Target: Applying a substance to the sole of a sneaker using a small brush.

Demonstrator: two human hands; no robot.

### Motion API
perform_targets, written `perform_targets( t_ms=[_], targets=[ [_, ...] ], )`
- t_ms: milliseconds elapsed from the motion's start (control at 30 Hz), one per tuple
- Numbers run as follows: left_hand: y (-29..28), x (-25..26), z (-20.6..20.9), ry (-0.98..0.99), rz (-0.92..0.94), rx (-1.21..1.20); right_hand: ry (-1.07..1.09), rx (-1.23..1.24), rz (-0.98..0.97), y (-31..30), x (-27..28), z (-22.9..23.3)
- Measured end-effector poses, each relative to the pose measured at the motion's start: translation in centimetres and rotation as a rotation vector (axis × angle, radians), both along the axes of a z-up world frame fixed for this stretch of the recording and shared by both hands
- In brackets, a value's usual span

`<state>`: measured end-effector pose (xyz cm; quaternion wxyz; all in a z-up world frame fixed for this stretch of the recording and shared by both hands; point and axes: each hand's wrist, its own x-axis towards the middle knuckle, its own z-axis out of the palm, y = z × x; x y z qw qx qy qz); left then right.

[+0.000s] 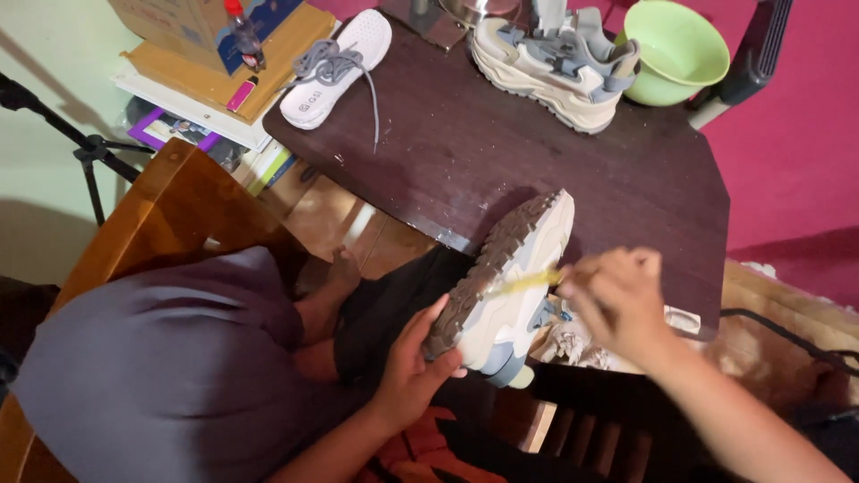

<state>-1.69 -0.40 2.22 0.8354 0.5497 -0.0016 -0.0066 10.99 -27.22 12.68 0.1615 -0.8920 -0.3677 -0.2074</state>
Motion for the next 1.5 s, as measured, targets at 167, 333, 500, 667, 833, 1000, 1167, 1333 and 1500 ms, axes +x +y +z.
perform_targets(
  t_ms=[167,333,500,667,833,1000,1167,1333,1500],
  targets=[
    [0.2,0.2,0.2,0.002,0.018,0.068,-0.014,-0.070,-0.035,-3.5,2.5,-1.6],
    [0.3,0.3,0.2,-0.050,0.051,0.229,-0.069,-0.071,-0.438,-7.7,4.5,-2.4],
    [0.4,0.9,-0.3,0.136,-0.031,0.209,-0.068,-0.050,-0.062,-1.1,0.5,-1.4],
    [0.6,1.2,-1.5,0.083,-0.032,0.338,-0.024,-0.028,0.006,-3.3,2.8,-2.0],
    [0.5,1.2,-1.2,0.033,0.013,0.357,0.149,0.235,-0.285,-5.0,4.7,-1.1],
    [0.8,1.3,-1.5,0.020,0.027,0.453,0.032,0.064,-0.034,-1.2,2.2,-0.3],
    [0.8,1.3,-1.7,-0.086,0.077,0.519,0.032,0.118,-0.225,-5.5,5.4,-2.4],
    [0.6,1.1,-2.1,-0.083,0.100,0.499,-0.042,0.010,0.098,-0.1,1.3,-0.7],
    [1.0,1.3,-1.6,-0.129,0.115,0.505,0.043,0.085,-0.123,-4.0,4.4,-0.5]
  ],
)
